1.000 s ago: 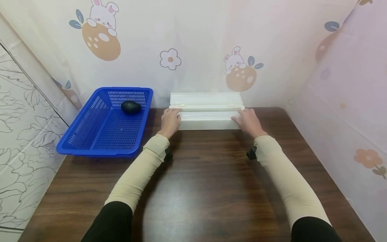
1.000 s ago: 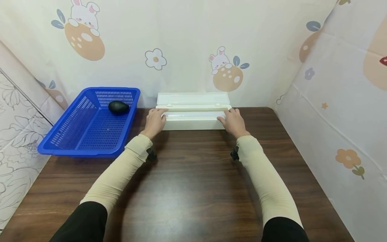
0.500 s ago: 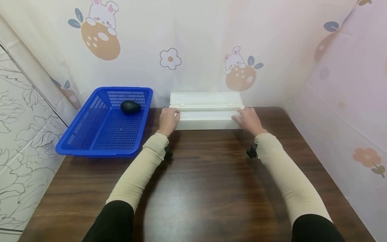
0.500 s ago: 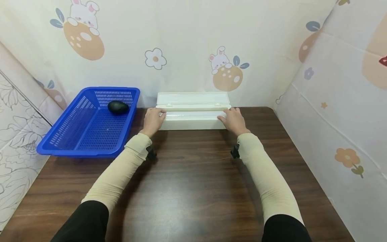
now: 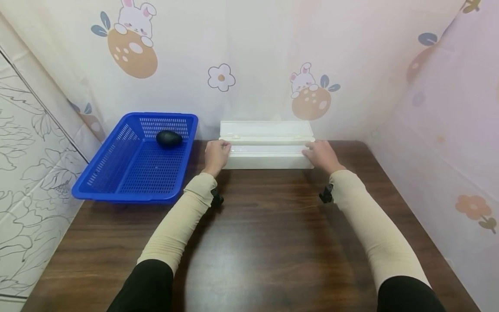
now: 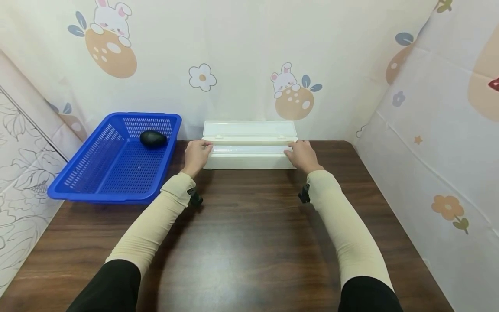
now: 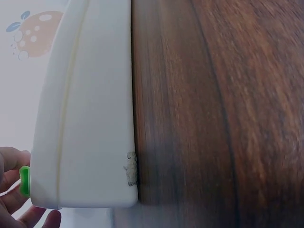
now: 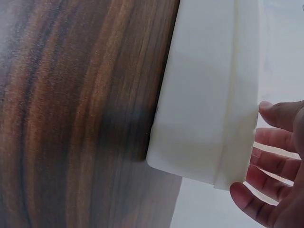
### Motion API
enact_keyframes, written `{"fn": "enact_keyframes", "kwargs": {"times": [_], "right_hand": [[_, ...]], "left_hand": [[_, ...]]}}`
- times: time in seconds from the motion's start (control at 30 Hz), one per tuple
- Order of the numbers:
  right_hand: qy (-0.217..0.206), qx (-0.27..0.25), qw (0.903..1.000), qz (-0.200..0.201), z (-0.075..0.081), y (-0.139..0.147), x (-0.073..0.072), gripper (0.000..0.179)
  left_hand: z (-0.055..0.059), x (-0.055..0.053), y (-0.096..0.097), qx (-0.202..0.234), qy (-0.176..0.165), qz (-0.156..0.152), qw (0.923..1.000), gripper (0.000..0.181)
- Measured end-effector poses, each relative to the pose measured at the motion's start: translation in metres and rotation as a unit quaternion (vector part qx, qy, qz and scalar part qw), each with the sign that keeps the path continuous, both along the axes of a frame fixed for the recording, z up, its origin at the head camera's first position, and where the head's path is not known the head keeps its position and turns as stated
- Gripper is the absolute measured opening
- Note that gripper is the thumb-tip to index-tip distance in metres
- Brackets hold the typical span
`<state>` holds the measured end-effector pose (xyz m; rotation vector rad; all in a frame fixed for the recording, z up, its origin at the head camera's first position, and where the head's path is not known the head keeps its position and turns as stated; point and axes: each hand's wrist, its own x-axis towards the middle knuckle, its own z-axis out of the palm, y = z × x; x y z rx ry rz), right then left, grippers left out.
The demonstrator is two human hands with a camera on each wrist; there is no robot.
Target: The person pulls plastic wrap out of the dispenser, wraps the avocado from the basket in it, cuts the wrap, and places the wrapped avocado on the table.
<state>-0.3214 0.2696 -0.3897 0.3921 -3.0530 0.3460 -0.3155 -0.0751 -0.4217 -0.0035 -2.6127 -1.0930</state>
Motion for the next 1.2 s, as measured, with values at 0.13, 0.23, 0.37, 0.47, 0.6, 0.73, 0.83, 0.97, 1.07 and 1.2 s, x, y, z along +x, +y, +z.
{"fn": "enact_keyframes", "kwargs": {"times": [0.13,0.23,0.37,0.47,0.6,0.73,0.83,0.97,1.07,1.2], "right_hand": [[-0.001,-0.006,1.0000,-0.002,0.002,0.002,-0.001,0.033],[0.007,-0.010,0.9999,-0.006,0.002,0.002,-0.002,0.031],[0.029,-0.024,0.9993,-0.007,-0.001,0.004,-0.005,0.024],[0.045,-0.034,0.9984,-0.011,-0.005,0.007,-0.008,0.031],[0.059,-0.053,0.9965,-0.027,-0.009,0.011,-0.011,0.031],[0.060,-0.092,0.9933,-0.036,-0.010,0.013,-0.010,0.030],[0.056,-0.116,0.9910,-0.039,-0.010,0.014,-0.009,0.032],[0.055,-0.130,0.9893,-0.039,-0.011,0.016,-0.008,0.031],[0.054,-0.138,0.9881,-0.040,-0.011,0.018,-0.009,0.030],[0.049,-0.143,0.9875,-0.044,-0.010,0.020,-0.010,0.030]], "left_hand": [[0.000,0.000,0.000,0.023,-0.002,0.002,0.9997,0.022],[0.000,-0.001,-0.001,0.038,-0.004,0.004,0.9993,0.022],[0.000,0.000,-0.002,0.051,-0.013,0.003,0.9986,0.023],[0.000,-0.001,-0.002,0.057,-0.023,0.001,0.9981,0.024],[0.001,-0.002,-0.003,0.063,-0.033,0.000,0.9974,0.024],[0.001,-0.002,-0.004,0.068,-0.030,0.003,0.9973,0.024],[-0.001,-0.002,-0.004,0.067,-0.021,0.005,0.9975,0.023],[-0.002,-0.003,-0.004,0.073,-0.015,0.008,0.9972,0.023],[-0.002,-0.003,-0.004,0.078,-0.016,0.008,0.9968,0.023],[-0.003,-0.004,-0.004,0.079,-0.018,0.010,0.9967,0.022]]}}
